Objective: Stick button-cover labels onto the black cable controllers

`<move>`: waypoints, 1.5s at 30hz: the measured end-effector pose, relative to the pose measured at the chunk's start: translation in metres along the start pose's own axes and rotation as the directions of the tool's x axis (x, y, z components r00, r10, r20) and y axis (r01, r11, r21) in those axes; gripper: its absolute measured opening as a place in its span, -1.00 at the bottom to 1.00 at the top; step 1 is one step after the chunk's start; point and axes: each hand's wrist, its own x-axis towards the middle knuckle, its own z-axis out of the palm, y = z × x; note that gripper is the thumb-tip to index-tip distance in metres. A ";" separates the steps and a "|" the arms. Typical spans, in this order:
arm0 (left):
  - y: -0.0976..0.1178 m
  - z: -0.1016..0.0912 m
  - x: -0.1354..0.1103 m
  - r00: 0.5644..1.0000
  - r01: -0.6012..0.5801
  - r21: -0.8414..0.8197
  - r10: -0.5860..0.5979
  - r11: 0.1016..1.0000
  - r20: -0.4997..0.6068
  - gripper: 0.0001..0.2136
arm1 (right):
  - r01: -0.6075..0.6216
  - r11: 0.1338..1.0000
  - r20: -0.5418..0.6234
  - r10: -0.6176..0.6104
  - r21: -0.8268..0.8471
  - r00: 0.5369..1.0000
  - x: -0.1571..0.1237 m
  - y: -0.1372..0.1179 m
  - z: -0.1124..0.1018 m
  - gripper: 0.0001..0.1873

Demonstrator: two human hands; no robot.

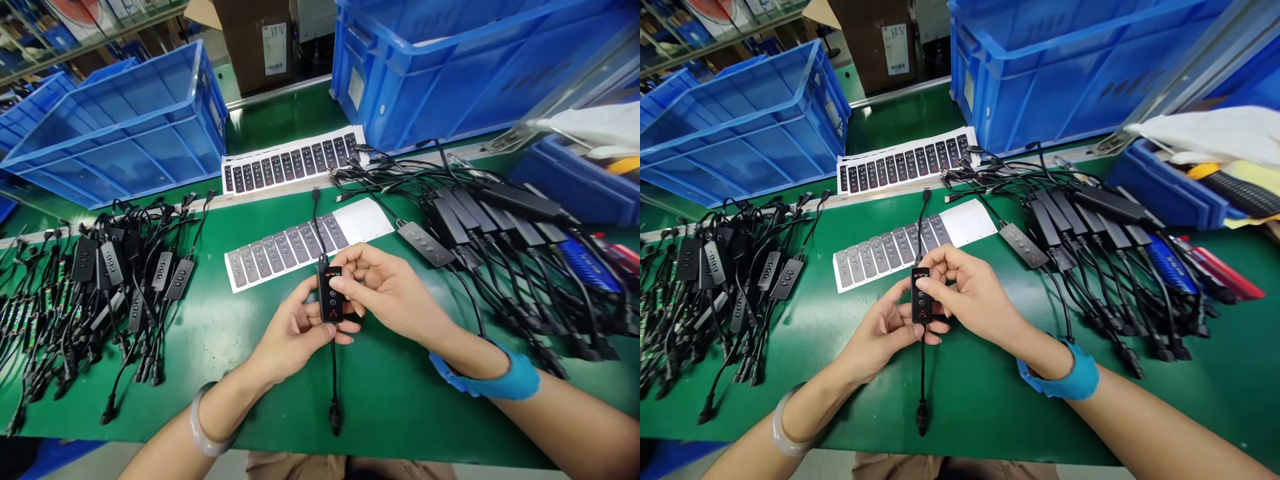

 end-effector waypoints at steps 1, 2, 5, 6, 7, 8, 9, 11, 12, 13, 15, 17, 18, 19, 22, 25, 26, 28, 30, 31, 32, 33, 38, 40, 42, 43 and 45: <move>0.000 0.000 0.000 1.000 0.002 0.004 -0.002 1.000 0.000 -0.47 | -0.002 1.000 0.003 0.002 0.003 1.000 0.000 0.000 0.000 -0.79; 0.000 0.000 0.000 1.000 0.003 0.008 -0.003 1.000 0.003 -0.47 | -0.004 1.000 0.006 0.004 0.010 1.000 0.000 0.000 0.000 -0.79; 0.001 0.000 0.000 1.000 0.006 0.011 -0.006 1.000 0.014 -0.46 | -0.009 1.000 0.009 0.009 0.028 1.000 0.000 0.001 -0.001 -0.81; 0.001 0.000 0.001 1.000 0.009 0.014 -0.009 1.000 0.014 -0.45 | -0.009 1.000 0.007 0.008 0.029 1.000 0.000 0.002 -0.001 -0.81; 0.000 0.000 0.001 1.000 0.010 0.017 -0.011 1.000 0.012 -0.45 | -0.006 1.000 0.005 0.006 0.027 1.000 0.000 0.002 -0.001 -0.81; 0.000 0.000 0.001 1.000 0.010 0.019 -0.010 1.000 0.008 -0.45 | -0.003 1.000 0.001 0.003 0.022 1.000 0.000 0.002 -0.001 -0.81; 0.000 0.000 0.001 1.000 0.007 0.021 -0.007 1.000 0.005 -0.45 | 0.000 1.000 0.000 0.000 0.015 1.000 -0.001 0.002 -0.001 -0.81; 0.000 0.000 0.001 1.000 -0.001 0.023 0.001 1.000 0.003 -0.45 | 0.008 1.000 -0.005 -0.008 0.002 1.000 -0.001 0.002 0.000 -0.82; -0.001 0.000 0.001 1.000 -0.004 0.022 0.004 1.000 0.003 -0.45 | 0.011 1.000 -0.006 -0.011 -0.003 1.000 -0.001 0.002 0.000 -0.83; -0.001 0.000 0.001 1.000 -0.007 0.020 0.007 1.000 0.006 -0.46 | 0.014 1.000 -0.008 -0.014 -0.007 1.000 -0.001 0.002 0.000 -0.83; -0.001 0.000 0.001 1.000 -0.010 0.014 0.009 1.000 0.013 -0.46 | 0.019 1.000 -0.011 -0.019 -0.010 1.000 -0.001 0.002 0.000 -0.84; 0.000 0.000 0.001 1.000 -0.011 0.011 0.011 1.000 0.015 -0.48 | 0.021 1.000 -0.011 -0.022 -0.014 1.000 -0.001 0.002 0.000 -0.84; 0.000 0.000 0.001 1.000 -0.009 0.013 0.009 1.000 0.014 -0.48 | 0.020 1.000 -0.010 -0.020 -0.016 1.000 -0.001 0.002 0.000 -0.83; 0.000 0.000 0.001 1.000 -0.007 0.017 0.007 1.000 0.013 -0.49 | 0.016 1.000 -0.008 -0.016 -0.018 1.000 -0.001 0.002 0.000 -0.82; 0.000 0.000 0.001 1.000 -0.002 0.030 0.002 1.000 0.012 -0.47 | 0.004 1.000 -0.004 -0.004 -0.016 1.000 -0.001 0.002 -0.001 -0.79; -0.001 0.000 0.001 1.000 -0.002 0.033 0.001 0.999 0.017 -0.46 | -0.001 1.000 -0.004 0.000 -0.013 1.000 -0.001 0.002 -0.001 -0.77; -0.001 0.000 0.001 1.000 -0.001 0.032 0.001 0.999 0.018 -0.46 | 0.000 1.000 -0.004 -0.001 -0.013 1.000 -0.001 0.002 -0.001 -0.77; -0.001 0.000 0.001 1.000 -0.003 0.028 0.002 1.000 0.020 -0.47 | 0.003 1.000 -0.003 -0.003 -0.012 1.000 -0.001 0.003 -0.001 -0.77; -0.001 0.000 0.001 1.000 -0.006 0.024 0.006 1.000 0.023 -0.48 | 0.004 1.000 -0.004 -0.004 -0.012 1.000 -0.001 0.003 -0.001 -0.77; -0.001 0.000 0.001 1.000 -0.007 0.024 0.006 1.000 0.024 -0.48 | 0.004 1.000 -0.003 -0.004 -0.013 1.000 -0.001 0.003 -0.001 -0.78; -0.001 0.000 0.001 1.000 -0.006 0.024 0.005 1.000 0.025 -0.47 | 0.005 1.000 -0.002 -0.005 -0.013 1.000 -0.001 0.004 -0.001 -0.79; -0.001 0.000 0.002 1.000 -0.005 0.026 0.004 1.000 0.025 -0.47 | 0.007 1.000 0.001 -0.007 -0.014 1.000 -0.001 0.004 -0.001 -0.79; -0.001 0.000 0.001 1.000 0.000 0.027 -0.001 1.000 0.021 -0.47 | 0.015 1.000 -0.012 -0.016 -0.014 1.000 -0.001 0.003 0.000 -0.81; -0.001 0.000 0.001 1.000 -0.001 0.022 0.001 1.000 0.023 -0.47 | 0.023 0.999 -0.021 -0.024 -0.024 0.999 -0.001 0.003 0.000 -0.82; -0.001 0.001 0.001 1.000 -0.001 0.013 0.001 1.000 0.018 -0.47 | 0.032 0.999 -0.034 -0.034 -0.038 0.999 -0.001 0.002 0.001 -0.83; -0.001 0.001 0.001 1.000 0.002 0.011 -0.003 1.000 0.013 -0.47 | 0.036 0.998 -0.040 -0.038 -0.047 0.998 -0.002 0.002 0.002 -0.84; 0.000 0.002 0.001 1.000 0.007 0.011 -0.008 1.000 0.002 -0.48 | 0.042 0.997 -0.047 -0.045 -0.070 0.998 -0.002 0.002 0.002 -0.85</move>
